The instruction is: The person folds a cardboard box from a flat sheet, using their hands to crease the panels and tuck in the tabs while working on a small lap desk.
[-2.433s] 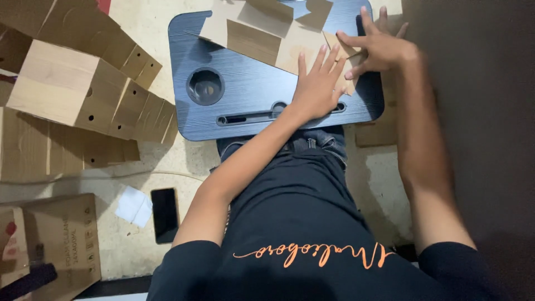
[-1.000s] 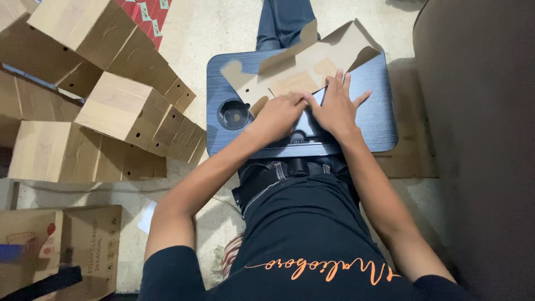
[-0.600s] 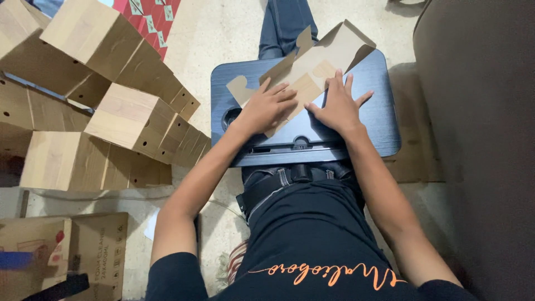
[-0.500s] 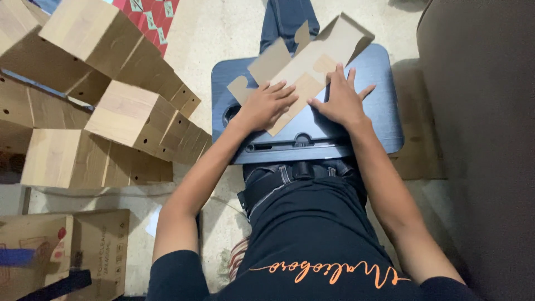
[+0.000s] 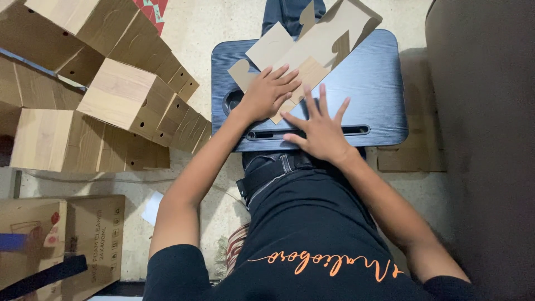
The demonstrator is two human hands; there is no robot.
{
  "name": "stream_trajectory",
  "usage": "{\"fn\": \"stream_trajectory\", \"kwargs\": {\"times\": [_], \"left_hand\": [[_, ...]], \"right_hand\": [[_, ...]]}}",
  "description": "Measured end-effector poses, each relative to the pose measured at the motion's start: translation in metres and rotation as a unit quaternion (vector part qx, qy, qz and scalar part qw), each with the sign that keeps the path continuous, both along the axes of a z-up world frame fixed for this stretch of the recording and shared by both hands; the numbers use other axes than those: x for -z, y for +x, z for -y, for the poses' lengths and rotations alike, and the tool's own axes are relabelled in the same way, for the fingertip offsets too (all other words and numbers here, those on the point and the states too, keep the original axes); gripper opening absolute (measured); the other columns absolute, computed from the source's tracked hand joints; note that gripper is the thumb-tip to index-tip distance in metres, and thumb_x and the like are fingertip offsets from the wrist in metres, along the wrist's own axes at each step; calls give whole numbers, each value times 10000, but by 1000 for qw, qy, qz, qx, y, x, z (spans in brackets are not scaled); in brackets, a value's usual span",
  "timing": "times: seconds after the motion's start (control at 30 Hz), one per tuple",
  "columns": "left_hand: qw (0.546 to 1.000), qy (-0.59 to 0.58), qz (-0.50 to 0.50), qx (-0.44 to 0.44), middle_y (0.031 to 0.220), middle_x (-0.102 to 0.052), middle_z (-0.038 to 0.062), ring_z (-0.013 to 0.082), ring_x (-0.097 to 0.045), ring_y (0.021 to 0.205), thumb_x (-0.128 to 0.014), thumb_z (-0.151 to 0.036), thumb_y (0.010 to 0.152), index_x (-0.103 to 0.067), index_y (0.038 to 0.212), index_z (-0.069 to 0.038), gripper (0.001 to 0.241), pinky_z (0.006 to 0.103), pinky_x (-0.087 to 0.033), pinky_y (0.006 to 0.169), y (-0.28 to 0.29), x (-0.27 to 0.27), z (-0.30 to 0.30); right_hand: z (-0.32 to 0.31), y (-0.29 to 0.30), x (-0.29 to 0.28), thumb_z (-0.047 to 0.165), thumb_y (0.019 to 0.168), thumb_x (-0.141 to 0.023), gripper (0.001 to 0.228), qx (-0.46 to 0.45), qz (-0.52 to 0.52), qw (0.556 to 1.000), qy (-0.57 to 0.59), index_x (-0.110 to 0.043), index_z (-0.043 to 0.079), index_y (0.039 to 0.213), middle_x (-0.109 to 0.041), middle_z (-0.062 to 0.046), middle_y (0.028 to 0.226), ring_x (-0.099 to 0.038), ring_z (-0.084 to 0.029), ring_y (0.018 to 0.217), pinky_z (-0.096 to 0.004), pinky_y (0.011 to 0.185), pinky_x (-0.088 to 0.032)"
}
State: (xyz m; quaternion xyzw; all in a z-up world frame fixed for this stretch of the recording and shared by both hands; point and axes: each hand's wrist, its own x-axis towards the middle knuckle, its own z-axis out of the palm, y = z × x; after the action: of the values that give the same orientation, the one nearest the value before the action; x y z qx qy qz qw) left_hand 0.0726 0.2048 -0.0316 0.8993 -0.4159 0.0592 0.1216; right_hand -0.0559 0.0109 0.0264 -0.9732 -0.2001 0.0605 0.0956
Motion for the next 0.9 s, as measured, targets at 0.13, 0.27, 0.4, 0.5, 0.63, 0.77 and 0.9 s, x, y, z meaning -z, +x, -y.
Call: {"fn": "stream_trajectory", "kwargs": {"times": [0.13, 0.27, 0.4, 0.5, 0.63, 0.77, 0.9], "left_hand": [[1000, 6, -13, -4, 1593, -455, -85, 213, -375, 1496, -477, -380, 1091, -572, 1474, -318, 400, 505, -270, 1214, 5, 0, 0], [999, 7, -44, -6, 1589, -457, -77, 213, -365, 1503, -479, -384, 1090, -559, 1484, -328, 405, 506, -249, 1226, 4, -6, 1], [999, -3, -50, -1, 1569, -482, -59, 223, -388, 1493, -494, -393, 1082, -590, 1455, -319, 392, 513, -253, 1223, 6, -11, 0], [998, -32, -52, 8, 1507, -557, -49, 220, -442, 1457, -548, -382, 1063, -668, 1373, -309, 340, 504, -289, 1202, 10, -4, 1], [1000, -24, -3, -15, 1348, -685, -21, 252, -580, 1330, -613, -428, 1000, -733, 1098, -283, 212, 560, -380, 1103, 7, 0, 19], [997, 11, 32, -65, 1364, -670, -15, 265, -583, 1317, -603, -471, 984, -685, 1091, -271, 242, 606, -367, 1088, 0, 0, 25], [999, 12, 15, -30, 1506, -570, 16, 257, -497, 1416, -464, -441, 1074, -590, 1407, -321, 377, 526, -374, 1128, -11, -4, 9]], "right_hand": [[16, 16, -2, 762, 955, -428, 648, 44, -16, 999, 26, -556, 388, 1468, -42, -187, 1739, 95, -497, 1555, -906, 1001, 81], [25, 25, 7, 846, 888, -430, 760, 6, -29, 999, 15, -501, 402, 1500, -108, -122, 1744, 4, -442, 1585, -904, 1026, 91], [30, 29, 16, 879, 905, -339, 818, -11, -5, 1000, -17, -415, 391, 1557, -212, -61, 1723, -45, -393, 1596, -900, 1049, 85], [27, 23, 21, 856, 940, -315, 900, -13, 17, 1000, -9, -333, 264, 1617, -286, -31, 1697, -90, -374, 1595, -892, 1057, 111], [11, 12, 15, 817, 948, -346, 890, 5, -9, 1000, -11, -371, 208, 1597, -277, -62, 1699, -102, -390, 1586, -892, 1063, 45], [8, 11, 4, 736, 975, -400, 751, 64, -30, 997, 31, -443, 260, 1555, -331, -163, 1657, -152, -449, 1565, -909, 1035, 8], [17, 14, -17, 672, 983, -464, 589, 130, -48, 989, 55, -573, 334, 1452, -106, -226, 1722, -12, -532, 1551, -924, 999, 16]]}}
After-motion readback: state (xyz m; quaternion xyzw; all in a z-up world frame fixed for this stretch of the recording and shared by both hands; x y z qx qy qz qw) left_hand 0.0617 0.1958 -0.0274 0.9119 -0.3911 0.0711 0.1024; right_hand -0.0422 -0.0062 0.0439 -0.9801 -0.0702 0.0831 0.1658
